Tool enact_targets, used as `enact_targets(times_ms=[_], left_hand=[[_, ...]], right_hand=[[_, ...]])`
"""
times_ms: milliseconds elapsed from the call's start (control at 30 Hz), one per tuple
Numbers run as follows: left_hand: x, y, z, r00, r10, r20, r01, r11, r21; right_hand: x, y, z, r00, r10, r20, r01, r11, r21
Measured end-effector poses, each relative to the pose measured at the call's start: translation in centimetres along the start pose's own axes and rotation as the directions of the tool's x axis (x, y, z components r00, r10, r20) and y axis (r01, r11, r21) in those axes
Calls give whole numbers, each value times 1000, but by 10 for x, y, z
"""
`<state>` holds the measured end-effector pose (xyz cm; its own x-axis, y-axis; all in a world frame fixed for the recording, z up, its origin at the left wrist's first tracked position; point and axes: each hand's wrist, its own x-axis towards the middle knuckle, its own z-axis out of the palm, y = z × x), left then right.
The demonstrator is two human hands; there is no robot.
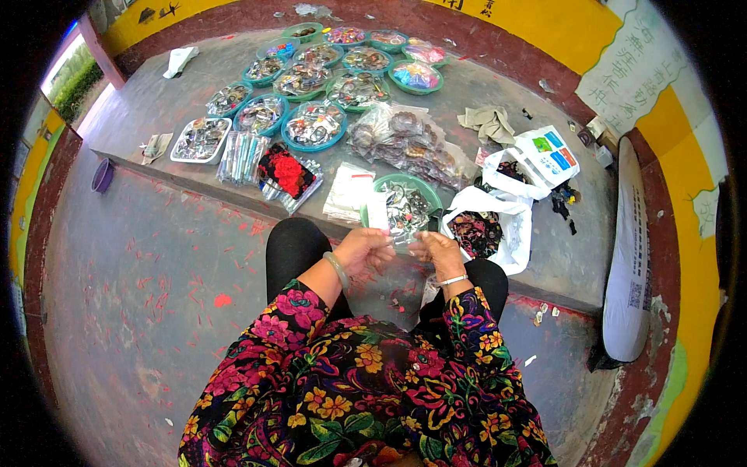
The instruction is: The person sits on the floor and packs small hair accessories into clear plastic bags. They pick up items from a white bag, place them into a bag, and seal it. The person repeats this process for multiple items, placing the finished packages into a green bowl.
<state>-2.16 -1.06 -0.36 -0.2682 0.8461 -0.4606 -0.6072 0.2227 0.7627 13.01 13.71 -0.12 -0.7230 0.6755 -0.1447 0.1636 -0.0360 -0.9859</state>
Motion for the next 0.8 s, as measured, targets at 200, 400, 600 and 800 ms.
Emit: enact_targets(times_ms=[200,400,600,800], left_hand=[[13,-14,-10,960,254,-117,-149,818,555],[1,-18,10,900,430,67,-238,359,903],[1,-16,12,887,449,113,-243,245,939],[-3,-16,16,915,380,134,-246,264,933]], right_hand=[[-16,-34,12,633,-715,297,684,336,-647],[-27,-19,24,669,-527,525,693,184,-697],[-23,10,23,689,-440,576,667,77,-741],[-32,6,28,809,-251,531,563,71,-824]])
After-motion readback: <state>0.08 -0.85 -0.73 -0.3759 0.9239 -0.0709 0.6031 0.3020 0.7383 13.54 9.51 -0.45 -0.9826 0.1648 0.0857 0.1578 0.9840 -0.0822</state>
